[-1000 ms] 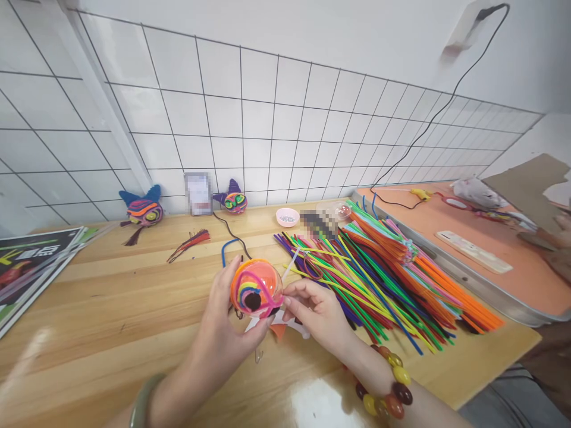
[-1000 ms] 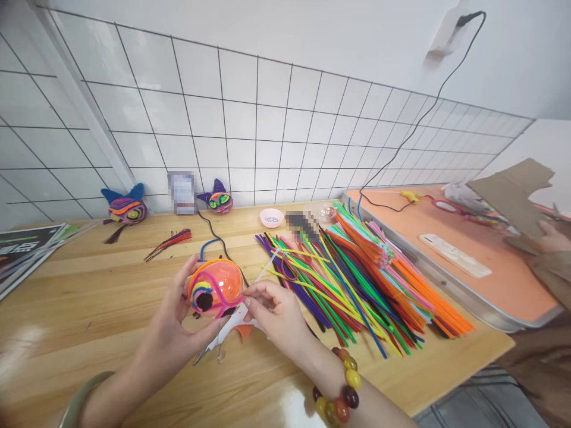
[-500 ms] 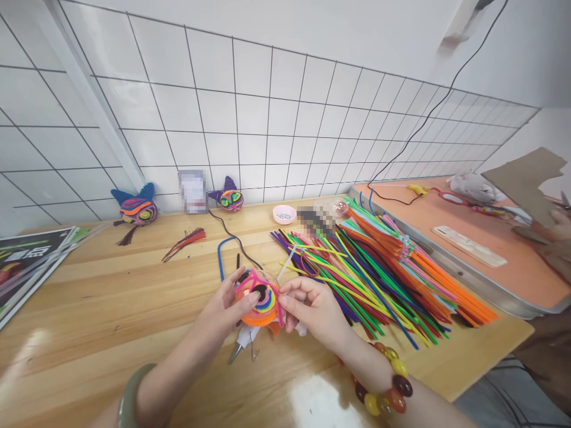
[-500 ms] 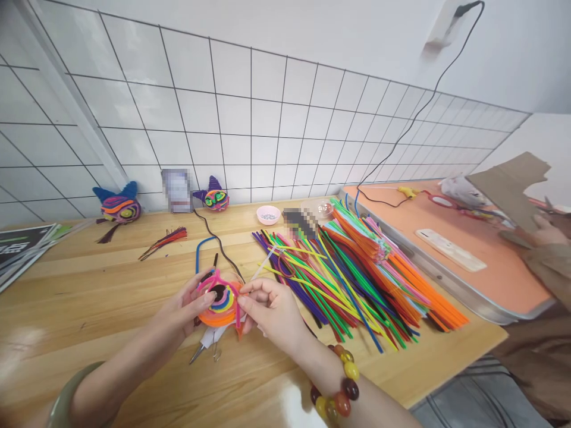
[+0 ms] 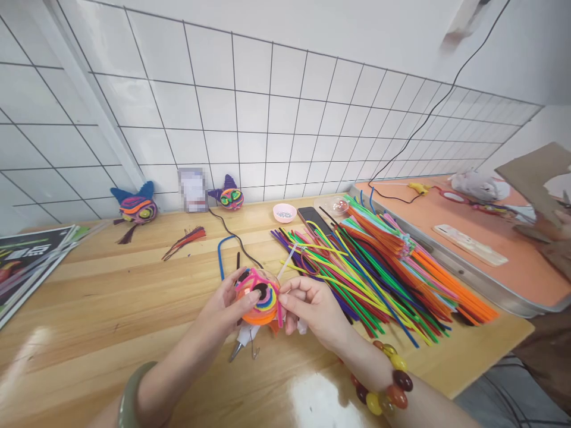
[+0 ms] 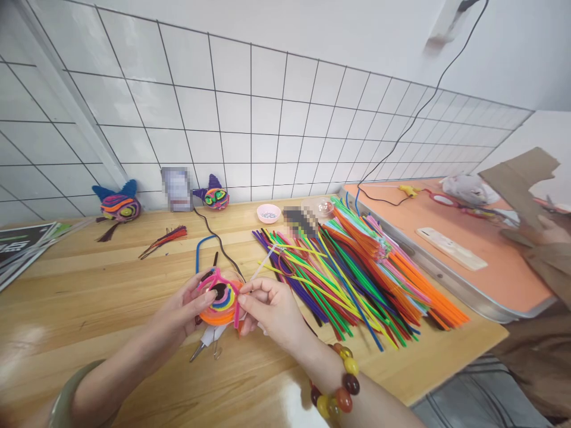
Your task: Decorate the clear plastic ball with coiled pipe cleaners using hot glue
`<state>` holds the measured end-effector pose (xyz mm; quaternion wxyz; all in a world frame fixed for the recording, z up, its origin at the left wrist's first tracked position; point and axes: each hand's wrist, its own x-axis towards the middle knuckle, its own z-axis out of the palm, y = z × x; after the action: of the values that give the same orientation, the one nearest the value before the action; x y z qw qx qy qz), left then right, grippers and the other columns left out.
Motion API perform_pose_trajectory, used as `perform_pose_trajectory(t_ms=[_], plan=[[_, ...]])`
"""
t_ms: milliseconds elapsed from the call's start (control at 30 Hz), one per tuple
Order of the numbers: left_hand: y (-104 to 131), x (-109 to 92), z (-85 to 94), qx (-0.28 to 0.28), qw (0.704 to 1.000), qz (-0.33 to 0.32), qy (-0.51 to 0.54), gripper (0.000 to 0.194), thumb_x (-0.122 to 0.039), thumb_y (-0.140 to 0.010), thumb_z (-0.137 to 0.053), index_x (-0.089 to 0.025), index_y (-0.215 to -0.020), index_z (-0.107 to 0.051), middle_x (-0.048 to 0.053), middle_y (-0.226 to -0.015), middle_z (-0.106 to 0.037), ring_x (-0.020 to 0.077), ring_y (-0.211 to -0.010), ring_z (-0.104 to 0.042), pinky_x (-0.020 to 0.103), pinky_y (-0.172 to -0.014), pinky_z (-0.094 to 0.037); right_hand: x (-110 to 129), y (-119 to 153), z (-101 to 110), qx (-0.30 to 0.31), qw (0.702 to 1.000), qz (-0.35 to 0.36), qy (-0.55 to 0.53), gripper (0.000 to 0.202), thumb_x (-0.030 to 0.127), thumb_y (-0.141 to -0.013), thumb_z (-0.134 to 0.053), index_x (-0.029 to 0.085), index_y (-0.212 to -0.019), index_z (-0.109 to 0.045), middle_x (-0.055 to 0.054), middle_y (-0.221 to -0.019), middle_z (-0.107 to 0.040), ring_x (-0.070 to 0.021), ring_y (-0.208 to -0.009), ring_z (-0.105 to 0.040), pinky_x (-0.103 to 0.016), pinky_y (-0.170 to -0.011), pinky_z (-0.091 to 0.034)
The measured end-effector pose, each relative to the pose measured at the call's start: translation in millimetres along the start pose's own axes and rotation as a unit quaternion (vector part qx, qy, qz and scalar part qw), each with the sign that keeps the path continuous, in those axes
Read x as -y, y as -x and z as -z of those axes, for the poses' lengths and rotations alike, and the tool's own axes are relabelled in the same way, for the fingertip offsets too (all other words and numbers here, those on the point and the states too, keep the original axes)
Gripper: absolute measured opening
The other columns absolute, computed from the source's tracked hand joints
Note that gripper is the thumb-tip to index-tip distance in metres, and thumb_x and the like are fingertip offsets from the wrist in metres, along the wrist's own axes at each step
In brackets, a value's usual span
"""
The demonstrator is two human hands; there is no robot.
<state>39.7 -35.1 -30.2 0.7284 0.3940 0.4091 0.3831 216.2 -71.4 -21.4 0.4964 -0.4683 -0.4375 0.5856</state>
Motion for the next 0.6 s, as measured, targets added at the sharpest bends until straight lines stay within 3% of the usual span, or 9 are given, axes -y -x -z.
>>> perform_pose_trajectory(t_ms=[200, 600], plan=[[-1.1, -2.1, 1.1, 0.019, 1.000, 0.022, -0.006, 0.080, -0.042, -0.067, -0.079, -0.023, -0.134, -0.040, 0.016, -0.133, -0.056, 0.0319, -0.111, -0.061, 0.037, -0.079, -0.055, 0.1, 0.3, 0.3, 0.000, 1.000, 0.001, -0.003, 0.038, 0.047, -0.068, -0.076, 0.014, -0.077, -0.059, 0.004, -0.048, -0.061, -0.0089, -0.035, -0.057, -0.015, -0.033, -0.038], [-1.8, -0.5, 1.2, 0.024, 0.999, 0.015, -0.015, 0.076, -0.043, -0.068, -0.078, -0.020, -0.131, -0.042, 0.018, -0.130, -0.058, 0.0326, -0.104, -0.065, 0.038, -0.076, -0.057, -1.7, 0.2, -0.3, 0.005, 1.000, 0.002, -0.018, 0.035, 0.043, -0.068, -0.076, 0.014, -0.078, -0.059, 0.004, -0.049, -0.063, -0.0080, -0.035, -0.057, -0.014, -0.034, -0.038]])
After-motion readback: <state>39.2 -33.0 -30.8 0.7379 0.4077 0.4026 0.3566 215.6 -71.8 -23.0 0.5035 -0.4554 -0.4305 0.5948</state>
